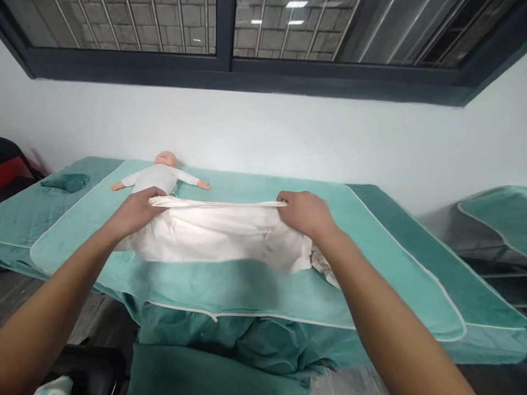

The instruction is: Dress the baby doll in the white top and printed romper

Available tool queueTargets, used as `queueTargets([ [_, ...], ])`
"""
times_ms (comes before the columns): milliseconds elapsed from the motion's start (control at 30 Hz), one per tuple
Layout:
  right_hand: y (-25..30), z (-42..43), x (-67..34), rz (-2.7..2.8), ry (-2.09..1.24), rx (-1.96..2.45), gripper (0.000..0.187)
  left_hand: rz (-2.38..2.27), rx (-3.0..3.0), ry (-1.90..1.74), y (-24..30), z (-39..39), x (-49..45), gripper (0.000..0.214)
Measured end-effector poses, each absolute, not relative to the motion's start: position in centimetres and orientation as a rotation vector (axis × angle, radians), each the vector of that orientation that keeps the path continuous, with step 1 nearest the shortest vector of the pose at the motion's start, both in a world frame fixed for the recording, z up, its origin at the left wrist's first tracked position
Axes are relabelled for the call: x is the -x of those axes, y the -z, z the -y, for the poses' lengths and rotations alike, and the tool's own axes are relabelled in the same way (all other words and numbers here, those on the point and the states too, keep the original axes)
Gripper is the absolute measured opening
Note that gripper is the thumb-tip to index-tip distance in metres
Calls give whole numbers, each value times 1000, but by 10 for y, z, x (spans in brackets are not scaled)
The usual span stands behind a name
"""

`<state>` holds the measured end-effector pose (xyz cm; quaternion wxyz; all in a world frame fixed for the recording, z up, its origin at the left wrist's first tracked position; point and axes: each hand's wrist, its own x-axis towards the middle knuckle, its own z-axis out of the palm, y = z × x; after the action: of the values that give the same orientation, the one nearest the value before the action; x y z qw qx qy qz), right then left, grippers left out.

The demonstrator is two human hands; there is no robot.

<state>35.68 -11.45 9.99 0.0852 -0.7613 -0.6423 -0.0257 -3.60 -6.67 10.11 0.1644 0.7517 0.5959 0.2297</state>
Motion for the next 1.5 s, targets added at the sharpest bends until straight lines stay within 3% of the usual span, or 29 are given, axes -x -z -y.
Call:
queueTargets([
  [167,-69,74,-358,2011,-33,2472,35,-1832,-2184,-367,-68,27,15,39],
  [333,10,69,-302,2074,414,2105,45,-1958,-2599,-453,10,23,-39,50],
  [400,41,72,-280,2261,286,1859,42,-1707,-2742,-394,41,30,-56,52],
  [533,75,62,-265,2144,94,1928,33,-1690,-2602,-294,76,24,-69,40],
  [667,79,41,-279,1959,113,2089,38,-1813,-2522,-304,75,-3,-64,47],
  [833,77,27,-295,1890,299,2132,65,-1829,-2673,-358,68,-35,-65,59],
  [933,78,15,-300,1926,307,2146,71,-1810,-2756,-325,72,-48,-69,56],
  [1100,89,-2,-305,1984,192,2140,57,-1832,-2751,-309,85,-54,-72,47],
  [1233,93,1,-302,2129,318,2006,44,-1770,-2809,-329,86,-47,-70,42],
  [1500,82,-2,-277,2615,315,1623,38,-1460,-3002,-230,83,-31,-74,32],
])
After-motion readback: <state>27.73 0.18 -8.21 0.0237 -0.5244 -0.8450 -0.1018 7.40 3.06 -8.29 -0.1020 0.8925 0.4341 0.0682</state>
